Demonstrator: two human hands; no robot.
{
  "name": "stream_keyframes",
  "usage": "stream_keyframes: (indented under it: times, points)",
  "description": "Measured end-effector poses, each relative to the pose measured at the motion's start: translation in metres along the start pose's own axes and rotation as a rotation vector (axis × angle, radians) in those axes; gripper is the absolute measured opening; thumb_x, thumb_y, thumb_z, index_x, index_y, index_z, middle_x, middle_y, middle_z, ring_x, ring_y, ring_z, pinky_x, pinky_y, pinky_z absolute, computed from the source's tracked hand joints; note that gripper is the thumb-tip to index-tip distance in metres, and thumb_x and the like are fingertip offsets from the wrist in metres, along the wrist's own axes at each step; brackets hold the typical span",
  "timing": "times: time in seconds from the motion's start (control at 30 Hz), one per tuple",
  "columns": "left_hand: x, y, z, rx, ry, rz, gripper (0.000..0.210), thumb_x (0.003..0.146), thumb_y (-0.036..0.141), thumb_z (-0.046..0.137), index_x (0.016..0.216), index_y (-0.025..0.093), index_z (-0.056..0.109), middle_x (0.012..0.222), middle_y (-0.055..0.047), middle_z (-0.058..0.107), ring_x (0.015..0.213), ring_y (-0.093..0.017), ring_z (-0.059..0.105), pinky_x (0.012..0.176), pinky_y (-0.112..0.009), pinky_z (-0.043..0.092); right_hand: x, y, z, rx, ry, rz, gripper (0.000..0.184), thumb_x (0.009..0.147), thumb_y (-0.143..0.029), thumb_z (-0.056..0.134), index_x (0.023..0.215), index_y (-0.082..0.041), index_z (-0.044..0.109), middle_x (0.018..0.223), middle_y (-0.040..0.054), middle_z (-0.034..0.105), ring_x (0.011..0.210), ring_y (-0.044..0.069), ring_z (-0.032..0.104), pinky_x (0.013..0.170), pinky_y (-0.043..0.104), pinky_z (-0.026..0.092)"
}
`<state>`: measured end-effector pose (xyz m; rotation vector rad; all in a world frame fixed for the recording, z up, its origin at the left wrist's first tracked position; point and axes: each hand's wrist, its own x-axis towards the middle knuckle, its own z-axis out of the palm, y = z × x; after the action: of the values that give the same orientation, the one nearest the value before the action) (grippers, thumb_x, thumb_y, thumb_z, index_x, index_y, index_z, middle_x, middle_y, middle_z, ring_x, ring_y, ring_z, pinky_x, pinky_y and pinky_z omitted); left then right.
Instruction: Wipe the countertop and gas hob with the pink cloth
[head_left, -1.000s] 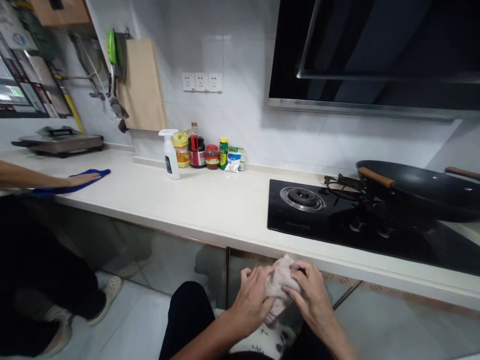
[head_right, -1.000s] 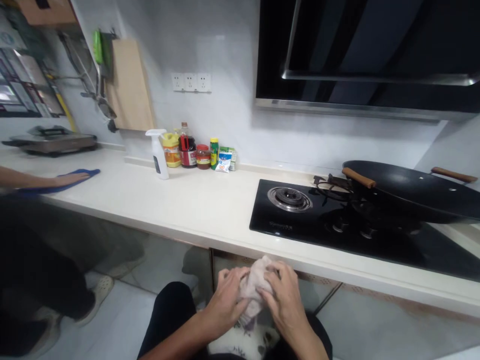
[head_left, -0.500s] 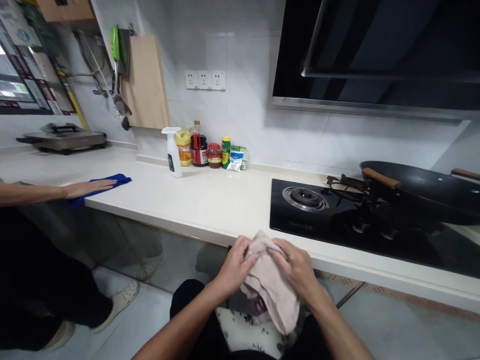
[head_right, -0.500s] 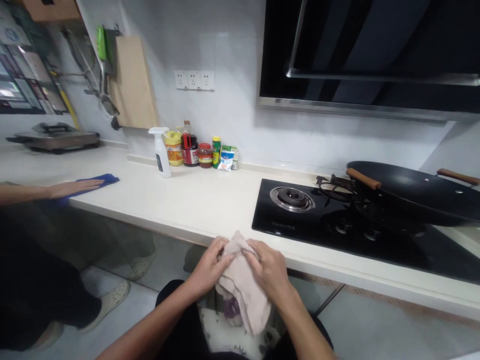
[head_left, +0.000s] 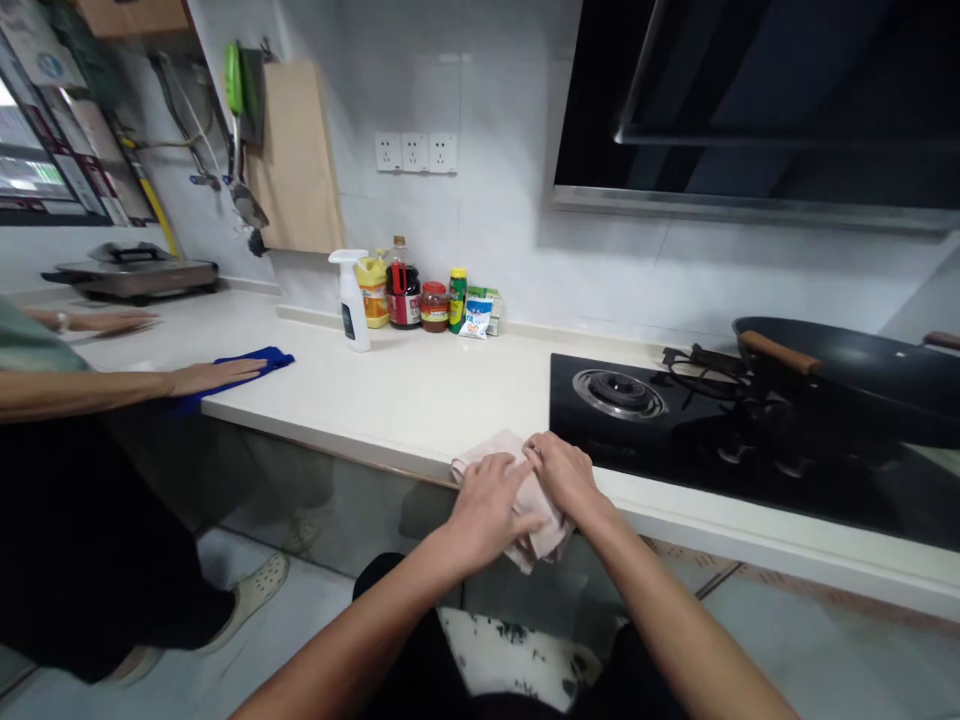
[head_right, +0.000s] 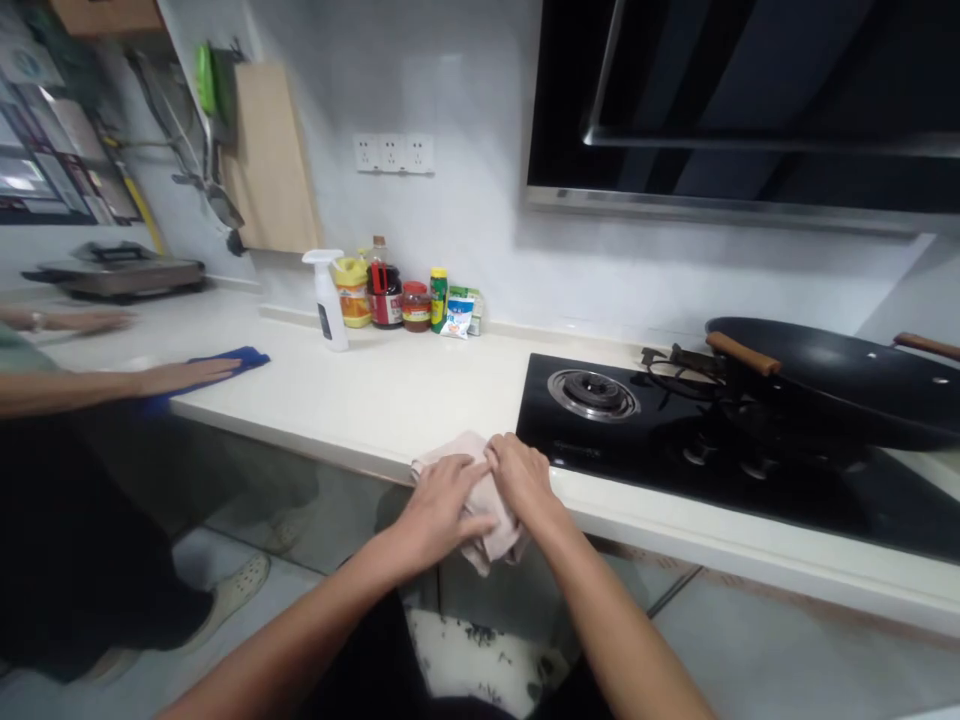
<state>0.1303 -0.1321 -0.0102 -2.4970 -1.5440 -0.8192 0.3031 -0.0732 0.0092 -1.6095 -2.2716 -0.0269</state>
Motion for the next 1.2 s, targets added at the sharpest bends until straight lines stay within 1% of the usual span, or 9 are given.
stream_keyframes:
  times: [0.13, 0.23, 0.33, 0.47, 0.6, 0.73, 0.83, 0.97, 1.2]
  points:
    - [-0.002, 0.023, 0.040, 0.111, 0.012, -0.080, 0.106, 0.065, 0.060, 0.087, 0.152, 0.019, 0.041, 0.150, -0.025, 0.046, 0.140, -0.043, 0.041, 0.116, -0.062, 0.028, 0.009, 0.004, 0.005, 0.052, 0.016, 0.059, 0.022, 0.102, -0.034, 0.047, 0.101, -0.027, 0.067, 0.100, 0.0027, 0.073, 0.086, 0.018, 0.064, 0.069, 0.029, 0.031]
    - [0.007, 0.020, 0.057, 0.126, 0.063, -0.125, 0.101, 0.065, 0.056, 0.089, 0.150, 0.023, 0.046, 0.149, -0.023, 0.048, 0.139, -0.041, 0.044, 0.114, -0.063, 0.030, 0.011, 0.011, 0.009, 0.130, 0.117, 0.056, 0.022, 0.102, -0.034, 0.046, 0.101, -0.027, 0.067, 0.097, 0.0019, 0.074, 0.083, 0.018, 0.064, 0.069, 0.029, 0.033]
    - [0.006, 0.000, 0.055, 0.128, 0.057, -0.043, 0.089, 0.067, 0.047, 0.090, 0.144, 0.027, 0.052, 0.150, -0.020, 0.049, 0.139, -0.038, 0.045, 0.114, -0.060, 0.031, 0.000, 0.028, 0.009, 0.202, 0.260, 0.002, 0.025, 0.101, -0.035, 0.044, 0.100, -0.026, 0.067, 0.100, 0.0016, 0.072, 0.086, 0.017, 0.064, 0.072, 0.028, 0.037]
    - [-0.012, -0.050, 0.026, 0.150, -0.019, -0.015, 0.085, 0.071, 0.034, 0.088, 0.146, 0.030, 0.050, 0.154, -0.017, 0.048, 0.143, -0.037, 0.041, 0.118, -0.066, 0.021, -0.035, 0.083, -0.006, 0.171, 0.421, -0.021, 0.034, 0.101, -0.042, 0.041, 0.098, -0.023, 0.069, 0.099, 0.0043, 0.071, 0.088, 0.017, 0.064, 0.076, 0.028, 0.041]
    - [-0.028, -0.118, -0.022, 0.253, -0.113, -0.198, 0.088, 0.076, 0.027, 0.081, 0.153, 0.033, 0.039, 0.156, -0.013, 0.047, 0.150, -0.039, 0.030, 0.117, -0.073, 0.012, -0.089, 0.177, -0.019, -0.033, 0.494, 0.020, 0.041, 0.100, -0.046, 0.040, 0.092, -0.020, 0.071, 0.092, 0.0086, 0.070, 0.085, 0.022, 0.061, 0.078, 0.034, 0.042]
    - [-0.040, -0.177, -0.064, 0.394, -0.211, -0.405, 0.088, 0.075, 0.030, 0.078, 0.154, 0.028, 0.038, 0.160, -0.014, 0.039, 0.149, -0.043, 0.026, 0.113, -0.072, 0.024, -0.141, 0.257, -0.010, -0.263, 0.578, 0.210, 0.050, 0.097, -0.055, 0.037, 0.084, -0.024, 0.075, 0.088, 0.0117, 0.069, 0.081, 0.028, 0.058, 0.069, 0.039, 0.036]
    - [-0.046, -0.194, -0.076, 0.507, -0.175, -0.435, 0.079, 0.074, 0.030, 0.075, 0.147, 0.020, 0.045, 0.150, -0.018, 0.046, 0.139, -0.040, 0.038, 0.112, -0.059, 0.032, -0.157, 0.276, 0.005, -0.295, 0.655, 0.296, 0.052, 0.098, -0.050, 0.035, 0.085, -0.021, 0.076, 0.087, 0.0133, 0.068, 0.080, 0.028, 0.057, 0.071, 0.039, 0.036]
    - [-0.041, -0.165, -0.061, 0.567, -0.138, -0.304, 0.071, 0.073, 0.032, 0.078, 0.137, 0.016, 0.052, 0.134, -0.019, 0.055, 0.125, -0.038, 0.046, 0.110, -0.048, 0.036, -0.152, 0.263, 0.020, -0.374, 0.774, 0.419, 0.051, 0.099, -0.047, 0.037, 0.087, -0.016, 0.077, 0.087, 0.0139, 0.066, 0.079, 0.026, 0.052, 0.070, 0.037, 0.032]
    - [0.008, -0.026, 0.023, 0.336, -0.152, 0.004, 0.077, 0.066, 0.032, 0.086, 0.134, 0.019, 0.053, 0.131, -0.017, 0.057, 0.120, -0.037, 0.049, 0.106, -0.052, 0.037, -0.147, 0.249, 0.021, -0.326, 0.813, 0.446, 0.042, 0.096, -0.037, 0.041, 0.089, -0.017, 0.077, 0.088, 0.0109, 0.064, 0.078, 0.022, 0.047, 0.072, 0.036, 0.029]
